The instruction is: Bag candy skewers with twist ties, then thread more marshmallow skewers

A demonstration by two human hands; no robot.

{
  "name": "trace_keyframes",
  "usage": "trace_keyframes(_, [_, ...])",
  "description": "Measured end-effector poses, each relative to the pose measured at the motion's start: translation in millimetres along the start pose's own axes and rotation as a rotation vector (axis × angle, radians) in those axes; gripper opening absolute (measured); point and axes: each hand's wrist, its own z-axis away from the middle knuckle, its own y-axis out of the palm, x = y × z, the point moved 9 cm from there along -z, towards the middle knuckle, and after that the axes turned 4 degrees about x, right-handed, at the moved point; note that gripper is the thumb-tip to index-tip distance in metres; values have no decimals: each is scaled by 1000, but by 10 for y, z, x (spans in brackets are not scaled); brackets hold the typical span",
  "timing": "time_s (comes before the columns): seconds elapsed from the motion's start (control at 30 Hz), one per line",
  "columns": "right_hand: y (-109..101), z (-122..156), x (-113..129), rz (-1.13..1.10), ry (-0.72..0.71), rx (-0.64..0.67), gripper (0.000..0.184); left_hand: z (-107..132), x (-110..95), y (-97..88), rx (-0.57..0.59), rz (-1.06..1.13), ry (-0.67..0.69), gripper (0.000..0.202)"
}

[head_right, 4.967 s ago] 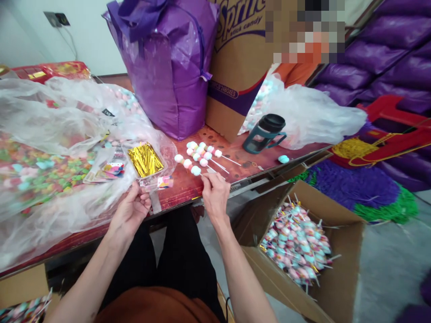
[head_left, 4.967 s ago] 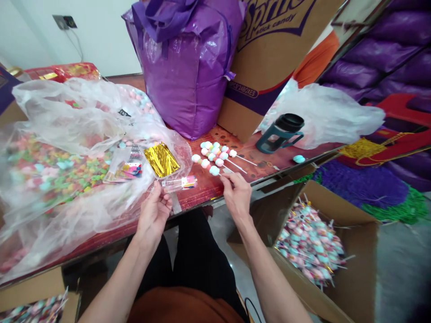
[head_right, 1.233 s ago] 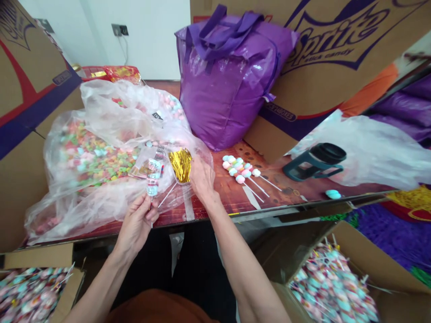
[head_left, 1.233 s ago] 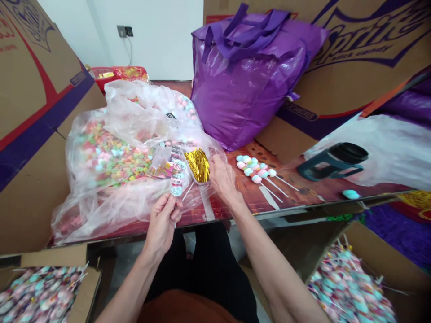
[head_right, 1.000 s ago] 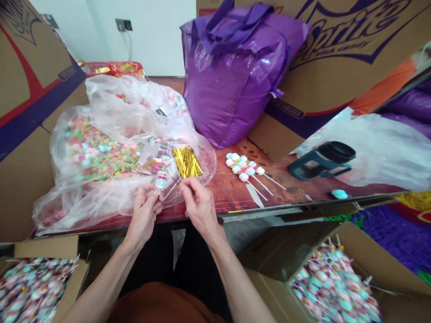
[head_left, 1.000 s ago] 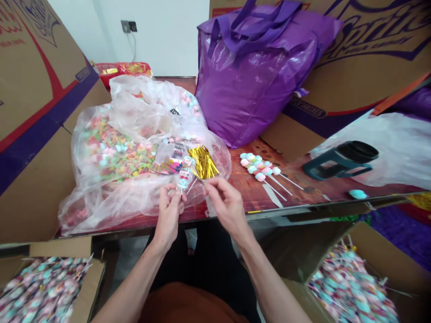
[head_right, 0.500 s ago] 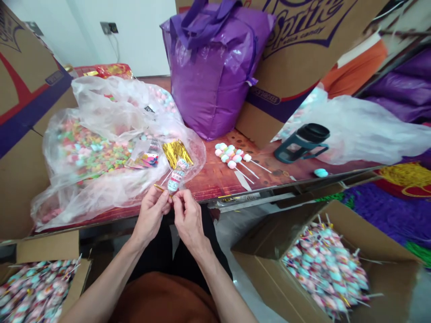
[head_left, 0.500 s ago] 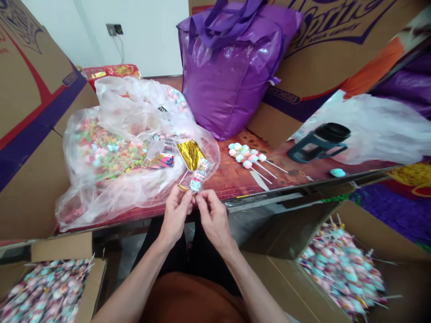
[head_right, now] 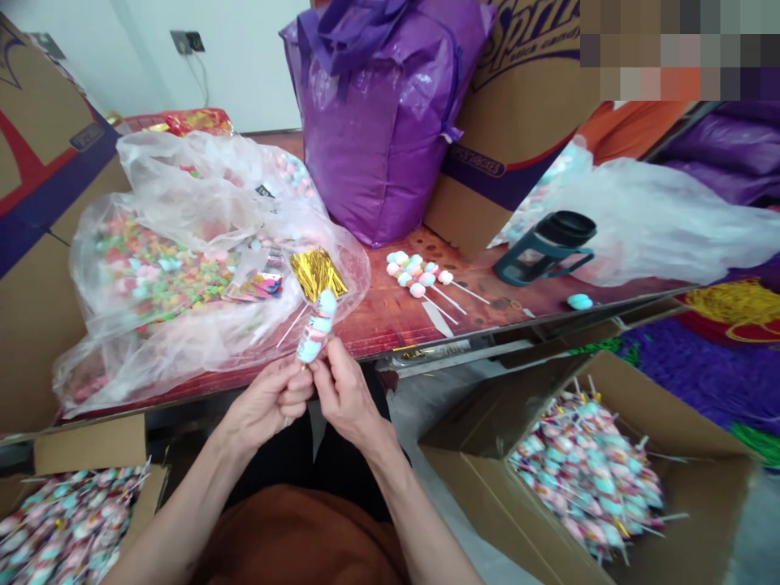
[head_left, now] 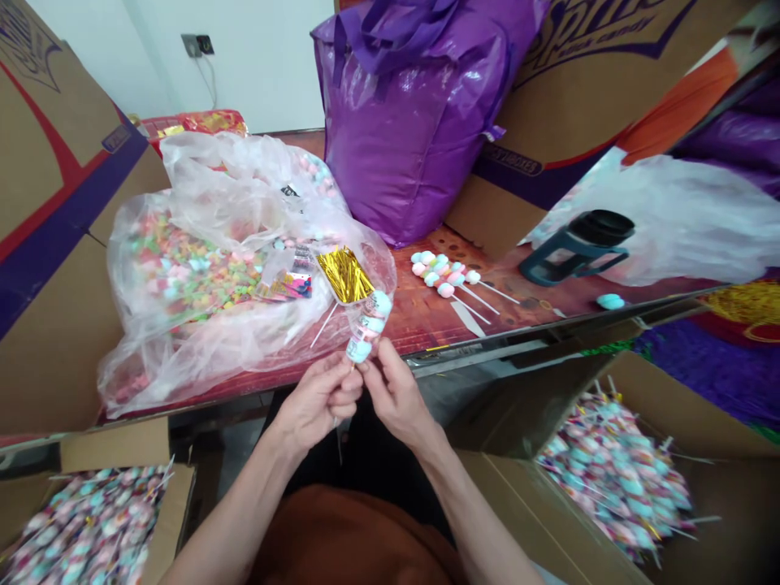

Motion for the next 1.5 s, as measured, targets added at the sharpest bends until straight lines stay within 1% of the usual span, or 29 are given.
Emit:
trace_keyframes(0.07, [-15,5,-5,145,3,-32,13,11,-107,-93,-138,-200,210,32])
trace_keyframes(0.1, [-19,10,-36,181,36,-46,13,35,-149,-119,-193,-285,299,31])
trace_keyframes(0.13, [-26,16,-81,179,85,-62,12,55,-167,-131,-228,-351,356,31])
trace_keyframes(0.17, [-29,24,-137,136,143,-70,11,65,-160,-134,-241,-396,377,33])
trace_keyframes(0.23, [17,47,-266,-48,273,-38,10,68,-141,-149,-247,-422,375,37])
trace_keyframes(0.3, [97,79,-348,-233,365,22,14,54,-136,-180,-246,-372,347,40])
trace_keyframes(0.33, [113,92,-358,-267,377,36,16,33,-124,-193,-237,-320,315,40])
trace_keyframes(0.37, [89,100,-343,-244,355,19,18,7,-103,-203,-224,-256,271,40])
trace_keyframes(0.4, [24,104,-298,-171,296,-31,19,-20,-72,-210,-212,-186,218,40])
trace_keyframes(0.47, [-133,127,-112,58,93,-165,18,-62,-9,-208,-200,-66,118,42])
trace_keyframes(0.53, [-189,177,106,295,-127,-238,21,-76,21,-191,-204,-1,70,44])
trace_keyframes(0.6, [-150,215,251,479,-288,-234,27,-72,29,-158,-203,23,62,45])
trace_keyframes(0.63, [-128,224,290,547,-337,-226,29,-67,32,-140,-200,32,63,44])
trace_keyframes(0.7, [-106,225,336,632,-391,-222,31,-56,46,-121,-199,67,59,42])
trace_keyframes(0.77, [-88,208,353,667,-408,-197,34,-50,73,-130,-209,120,36,38])
trace_keyframes(0.87, [-46,172,348,676,-419,-104,38,-48,115,-178,-239,189,-23,26])
trace_keyframes(0.93, [-37,160,341,680,-433,-57,37,-47,140,-196,-252,217,-70,18])
trace_keyframes(1.0, [-59,158,344,690,-454,-55,33,-46,155,-195,-255,234,-102,12])
trace_keyframes(1.1, [-106,159,352,693,-482,-89,29,-35,162,-188,-267,237,-111,10])
trace_keyframes(1.17, [-106,163,371,694,-507,-106,27,-26,170,-175,-264,232,-102,14])
trace_keyframes(1.27, [-97,168,408,688,-513,-169,22,-28,178,-107,-207,218,-49,24])
trace_keyframes(1.33, [-117,170,416,665,-471,-251,19,-46,185,-43,-159,205,-2,28])
trace_keyframes(1.4, [-152,184,409,621,-406,-339,16,-80,206,6,-135,196,18,29])
trace_keyframes(1.5, [-236,208,332,442,-253,-412,14,-147,223,101,-72,188,-13,31])
